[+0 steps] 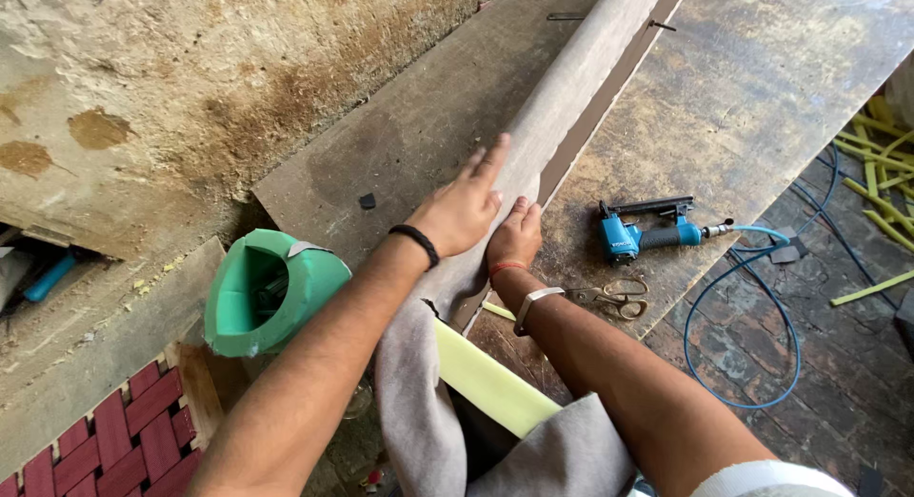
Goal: The person stretches gray fabric over a long wooden furniture frame and secures it with a pneumatic nail gun, working along the rail. They cut excess fabric with shears, fold the fabric around a corner, and continue stapling the fabric taut along the frame edges.
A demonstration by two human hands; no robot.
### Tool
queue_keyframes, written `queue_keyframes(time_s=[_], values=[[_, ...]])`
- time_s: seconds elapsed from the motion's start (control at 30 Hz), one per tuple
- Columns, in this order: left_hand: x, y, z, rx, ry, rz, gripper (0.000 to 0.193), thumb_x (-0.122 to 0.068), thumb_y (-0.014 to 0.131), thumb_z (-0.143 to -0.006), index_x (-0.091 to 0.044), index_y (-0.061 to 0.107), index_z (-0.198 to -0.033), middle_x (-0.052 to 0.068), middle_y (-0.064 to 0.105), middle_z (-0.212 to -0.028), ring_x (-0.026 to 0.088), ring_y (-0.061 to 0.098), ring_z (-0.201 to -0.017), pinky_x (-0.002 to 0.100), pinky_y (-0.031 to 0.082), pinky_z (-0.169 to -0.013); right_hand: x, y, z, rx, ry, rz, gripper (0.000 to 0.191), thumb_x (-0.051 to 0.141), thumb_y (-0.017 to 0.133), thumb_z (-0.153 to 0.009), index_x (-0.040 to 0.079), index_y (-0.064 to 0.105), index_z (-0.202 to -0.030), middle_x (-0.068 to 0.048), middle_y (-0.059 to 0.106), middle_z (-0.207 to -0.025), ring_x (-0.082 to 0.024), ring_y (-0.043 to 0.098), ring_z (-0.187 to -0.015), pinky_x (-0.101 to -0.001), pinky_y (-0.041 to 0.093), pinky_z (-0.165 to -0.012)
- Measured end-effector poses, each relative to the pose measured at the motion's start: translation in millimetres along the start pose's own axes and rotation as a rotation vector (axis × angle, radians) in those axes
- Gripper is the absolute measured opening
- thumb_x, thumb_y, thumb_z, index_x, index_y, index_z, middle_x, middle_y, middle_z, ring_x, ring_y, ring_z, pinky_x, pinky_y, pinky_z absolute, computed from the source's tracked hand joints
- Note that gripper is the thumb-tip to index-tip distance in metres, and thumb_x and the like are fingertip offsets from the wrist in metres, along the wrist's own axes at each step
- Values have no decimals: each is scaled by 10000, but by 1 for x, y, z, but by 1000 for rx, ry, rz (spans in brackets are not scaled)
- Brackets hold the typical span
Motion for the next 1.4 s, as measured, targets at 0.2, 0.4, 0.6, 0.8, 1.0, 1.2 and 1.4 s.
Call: queue_keyframes(time_s=[0.2,0.4,0.6,0.8,1.0,1.2,1.4], values=[[-40,22,-6,-129,-103,-926,542,-458,509,-1000,-409,436,-1535,296,335,-1537,326,669,-810,396,610,-587,-10,6,-2,95,111,-54,430,481,447,-1042,65,542,-986,-237,704,-909,-422,663,-795,-530,497,-709],[-45,29,-5,-294,-168,-1319,512,-494,462,-991,-504,424,-1501,208,421,-1460,222,540,-740,328,516,-464,-11,10,-2,216,18,-179,436,454,507,-1069,36,552,-955,-249,678,-868,-373,610,-742,-485,513,-696],[-41,27,-1,-285,-227,-1478,800,-204,583,-928,-541,301,-1597,176,408,-1476,182,492,-762,292,494,-542,-46,-69,-84,678,-355,312,293,350,675,-949,77,683,-1055,-123,730,-975,-244,706,-841,-394,564,-767],[-39,28,1,-309,-269,-1457,863,-164,611,-918,-537,281,-1623,191,379,-1495,225,477,-855,352,501,-657,-122,-131,-196,747,-665,1145,1064,545,903,-648,62,410,-1457,-203,585,-1296,-347,548,-1246,-444,460,-1045],[-35,31,-2,-330,-320,-1482,847,-225,604,-946,-536,221,-1635,247,348,-1516,309,512,-1003,438,520,-753,-128,-91,-233,1041,-620,1213,878,354,827,-761,116,423,-1503,-202,685,-1245,-350,664,-1155,-441,553,-967],[-31,34,-3,-326,-355,-1540,858,-246,588,-964,-526,172,-1660,274,314,-1542,355,514,-1057,497,514,-849,-45,-103,-177,1017,-433,672,344,292,806,-848,43,733,-1074,-166,771,-924,-252,771,-842,-376,603,-779],[-34,34,-3,-325,-364,-1467,829,-251,578,-976,-515,176,-1651,276,313,-1547,373,522,-1069,523,495,-870,10,-89,-99,845,-320,-133,203,165,828,-811,9,755,-919,-78,748,-810,-164,662,-699,-328,548,-666]])
Point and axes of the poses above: each hand's wrist, its own z-axis away from the middle knuckle, its own y-axis out of the palm, x = y × z, the point moved 6 cm from there along -z, towards the middle knuckle
